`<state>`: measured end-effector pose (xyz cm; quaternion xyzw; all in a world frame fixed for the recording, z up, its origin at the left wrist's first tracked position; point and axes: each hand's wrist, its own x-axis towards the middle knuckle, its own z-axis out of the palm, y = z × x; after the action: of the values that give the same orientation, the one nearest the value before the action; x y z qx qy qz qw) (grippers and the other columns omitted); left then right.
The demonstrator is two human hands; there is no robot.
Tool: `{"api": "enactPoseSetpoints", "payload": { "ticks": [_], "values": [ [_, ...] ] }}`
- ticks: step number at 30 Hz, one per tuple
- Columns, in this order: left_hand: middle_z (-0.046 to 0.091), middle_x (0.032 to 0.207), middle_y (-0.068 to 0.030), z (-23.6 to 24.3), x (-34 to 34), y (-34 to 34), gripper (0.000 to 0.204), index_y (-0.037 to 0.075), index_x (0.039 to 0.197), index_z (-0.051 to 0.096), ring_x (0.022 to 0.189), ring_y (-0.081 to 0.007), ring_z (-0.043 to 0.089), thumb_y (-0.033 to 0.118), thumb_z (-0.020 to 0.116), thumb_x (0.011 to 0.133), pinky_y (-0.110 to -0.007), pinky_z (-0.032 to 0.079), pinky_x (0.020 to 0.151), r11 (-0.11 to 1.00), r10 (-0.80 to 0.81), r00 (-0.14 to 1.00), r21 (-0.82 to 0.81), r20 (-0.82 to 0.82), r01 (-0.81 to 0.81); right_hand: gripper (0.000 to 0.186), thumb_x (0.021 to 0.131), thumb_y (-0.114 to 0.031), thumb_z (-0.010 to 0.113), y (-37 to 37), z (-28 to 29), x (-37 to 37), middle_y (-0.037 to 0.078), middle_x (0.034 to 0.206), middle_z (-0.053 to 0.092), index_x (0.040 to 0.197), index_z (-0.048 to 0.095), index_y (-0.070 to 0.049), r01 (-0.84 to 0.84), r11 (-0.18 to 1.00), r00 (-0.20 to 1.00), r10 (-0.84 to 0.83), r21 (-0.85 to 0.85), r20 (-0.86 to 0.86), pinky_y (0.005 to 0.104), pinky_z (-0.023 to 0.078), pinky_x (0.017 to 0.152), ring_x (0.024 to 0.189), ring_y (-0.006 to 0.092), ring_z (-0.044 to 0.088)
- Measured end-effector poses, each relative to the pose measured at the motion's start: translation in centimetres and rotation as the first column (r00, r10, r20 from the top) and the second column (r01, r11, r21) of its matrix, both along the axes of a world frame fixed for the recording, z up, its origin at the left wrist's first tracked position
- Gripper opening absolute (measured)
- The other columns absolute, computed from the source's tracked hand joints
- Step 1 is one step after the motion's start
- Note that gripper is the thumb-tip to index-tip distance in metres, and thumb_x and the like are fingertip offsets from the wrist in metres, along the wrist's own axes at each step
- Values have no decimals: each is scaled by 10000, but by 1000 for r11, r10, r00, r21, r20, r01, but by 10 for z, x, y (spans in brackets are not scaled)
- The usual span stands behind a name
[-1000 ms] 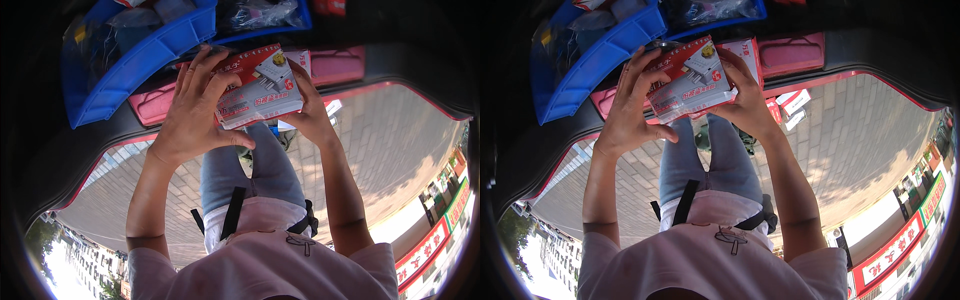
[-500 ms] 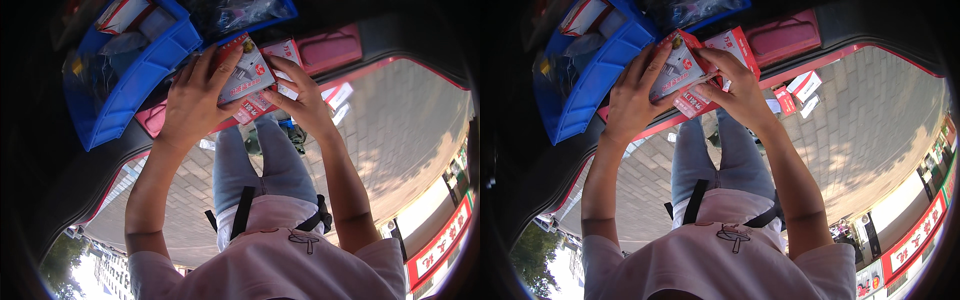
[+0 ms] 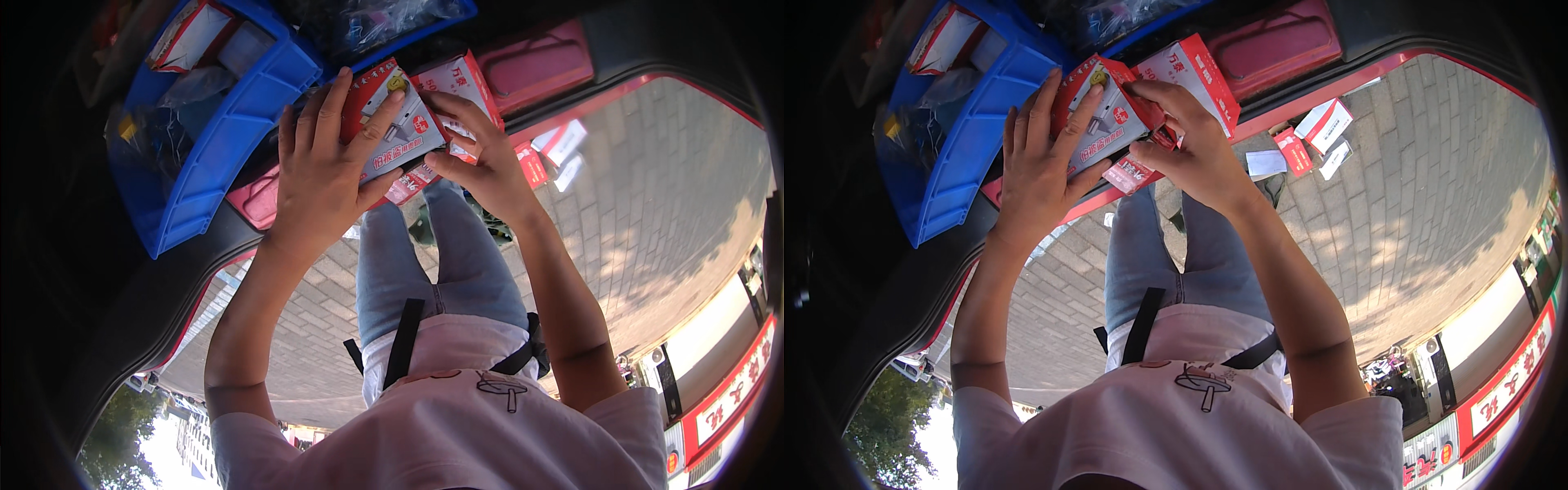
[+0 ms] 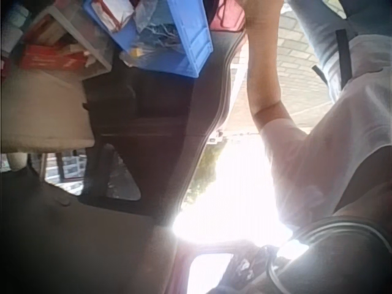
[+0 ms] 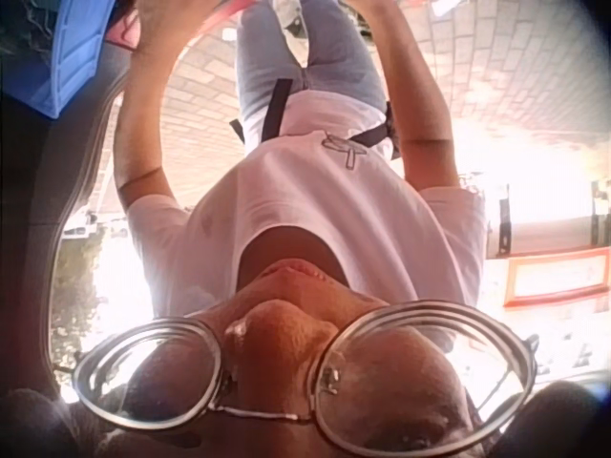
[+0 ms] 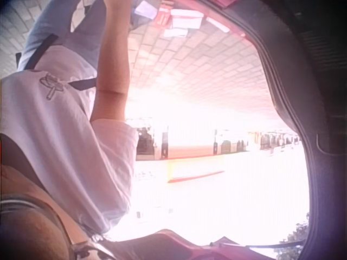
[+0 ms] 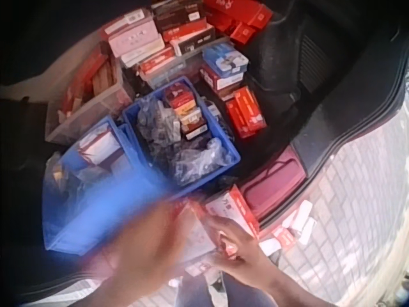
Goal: The person organizes hardware items, primarily door locks and small boxes, inside the open trunk of a red car. They pick up items from the trunk floor and blue plastic bins, inspect them, and place them into the bins.
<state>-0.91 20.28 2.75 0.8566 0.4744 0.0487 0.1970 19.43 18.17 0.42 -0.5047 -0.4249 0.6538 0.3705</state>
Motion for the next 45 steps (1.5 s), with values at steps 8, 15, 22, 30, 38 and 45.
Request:
{"api": "enactPoseSetpoints", "payload": {
  "ticks": [8,15,22,30,38,45],
  "values": [
    [265,1430,-185,-2,5,-8,682,282,1377,407,1198,-367,377,420,659,758,-530,298,980,999,23,1000,35,0,-23,479,823,-126,636,-2,1,-10,143,1176,516,1243,455,18,32,999,999,-32,-11,6,316,392,945,1109,224,510],
    [276,1440,-183,2,-3,-8,593,266,1346,456,1245,-372,342,502,557,811,-541,256,1011,999,-32,999,-27,38,33,421,909,-238,572,-3,-13,-25,127,1144,522,1243,476,1,43,998,993,-49,53,104,311,391,923,1074,203,510],
    [311,1437,-147,-4,-26,-30,532,260,1240,570,1244,-363,346,403,649,735,-525,295,1008,998,52,986,32,158,-57,451,921,-236,557,-1,-16,-20,104,1155,521,1289,446,0,13,999,1000,-13,-31,-27,284,400,918,1053,158,510],
    [369,1409,-141,-4,-38,-4,421,225,1176,630,1230,-374,369,315,646,765,-459,334,1006,998,-37,959,-41,282,50,525,902,-261,591,5,-18,-18,94,1151,534,1312,413,15,-7,988,997,-6,-156,-81,284,409,929,1071,144,500],
    [354,1418,-141,-11,-36,-25,497,275,1224,585,1263,-373,341,417,626,749,-487,317,1004,998,-28,986,67,167,17,521,887,-254,612,0,-19,-22,99,1168,518,1304,432,3,-9,997,1000,8,-73,-12,295,406,922,1074,152,500],
    [348,1424,-134,-15,-43,-25,606,284,1237,570,1293,-350,318,443,682,664,-495,292,1017,997,-75,981,47,181,68,557,872,-297,612,0,-10,-27,131,1240,485,1352,420,-89,-51,993,986,32,110,165,310,412,929,1108,191,499]
  ]
}}
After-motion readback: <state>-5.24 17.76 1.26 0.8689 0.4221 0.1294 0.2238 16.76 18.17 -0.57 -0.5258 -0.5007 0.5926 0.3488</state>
